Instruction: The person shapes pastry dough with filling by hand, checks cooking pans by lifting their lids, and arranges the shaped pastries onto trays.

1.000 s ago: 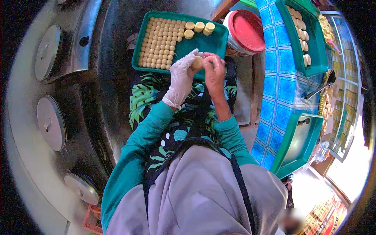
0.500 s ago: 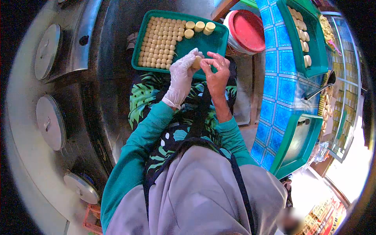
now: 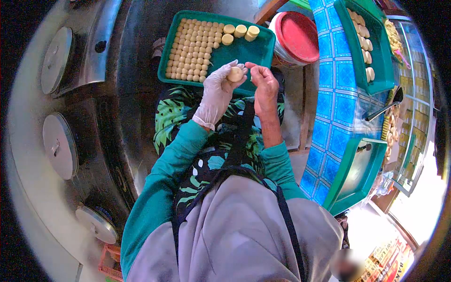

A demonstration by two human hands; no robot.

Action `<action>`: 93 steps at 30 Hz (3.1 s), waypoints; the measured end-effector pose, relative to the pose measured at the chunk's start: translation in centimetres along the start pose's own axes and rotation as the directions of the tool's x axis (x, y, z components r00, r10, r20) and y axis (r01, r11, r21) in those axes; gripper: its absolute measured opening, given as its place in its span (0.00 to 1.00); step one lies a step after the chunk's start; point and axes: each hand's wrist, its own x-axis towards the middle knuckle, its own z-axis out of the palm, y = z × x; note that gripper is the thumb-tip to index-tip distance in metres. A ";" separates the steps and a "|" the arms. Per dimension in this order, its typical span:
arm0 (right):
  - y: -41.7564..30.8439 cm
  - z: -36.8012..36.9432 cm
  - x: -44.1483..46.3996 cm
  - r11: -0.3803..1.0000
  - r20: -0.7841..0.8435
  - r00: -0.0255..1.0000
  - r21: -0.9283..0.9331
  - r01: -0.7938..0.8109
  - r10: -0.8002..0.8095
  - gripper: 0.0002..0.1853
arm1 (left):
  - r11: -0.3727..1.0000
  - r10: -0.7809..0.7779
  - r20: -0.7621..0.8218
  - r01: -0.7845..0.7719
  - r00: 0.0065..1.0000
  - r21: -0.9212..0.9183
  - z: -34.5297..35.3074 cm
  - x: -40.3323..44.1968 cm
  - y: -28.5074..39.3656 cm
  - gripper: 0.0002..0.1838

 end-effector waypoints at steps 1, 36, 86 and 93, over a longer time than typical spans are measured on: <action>0.0 -0.1 0.0 1.000 -0.001 1.000 -0.001 0.001 -0.001 0.09 | 1.000 -0.015 0.009 0.015 1.000 -0.015 0.0 0.0 0.0 0.20; 6.9 -24.1 4.4 0.733 -0.389 0.817 -0.678 0.059 -0.426 0.09 | 0.987 0.021 0.044 -0.028 0.999 0.160 1.5 -0.5 1.1 0.26; 0.3 1.3 -0.6 0.605 0.361 0.789 -0.508 0.613 -0.497 0.32 | 0.994 -0.027 -0.017 0.025 0.999 -0.106 0.7 -0.1 0.7 0.20; 0.9 0.7 -1.8 0.554 0.323 0.766 -0.543 0.631 -0.557 0.30 | 0.999 0.029 -0.003 -0.029 1.000 0.024 2.4 -0.8 1.1 0.21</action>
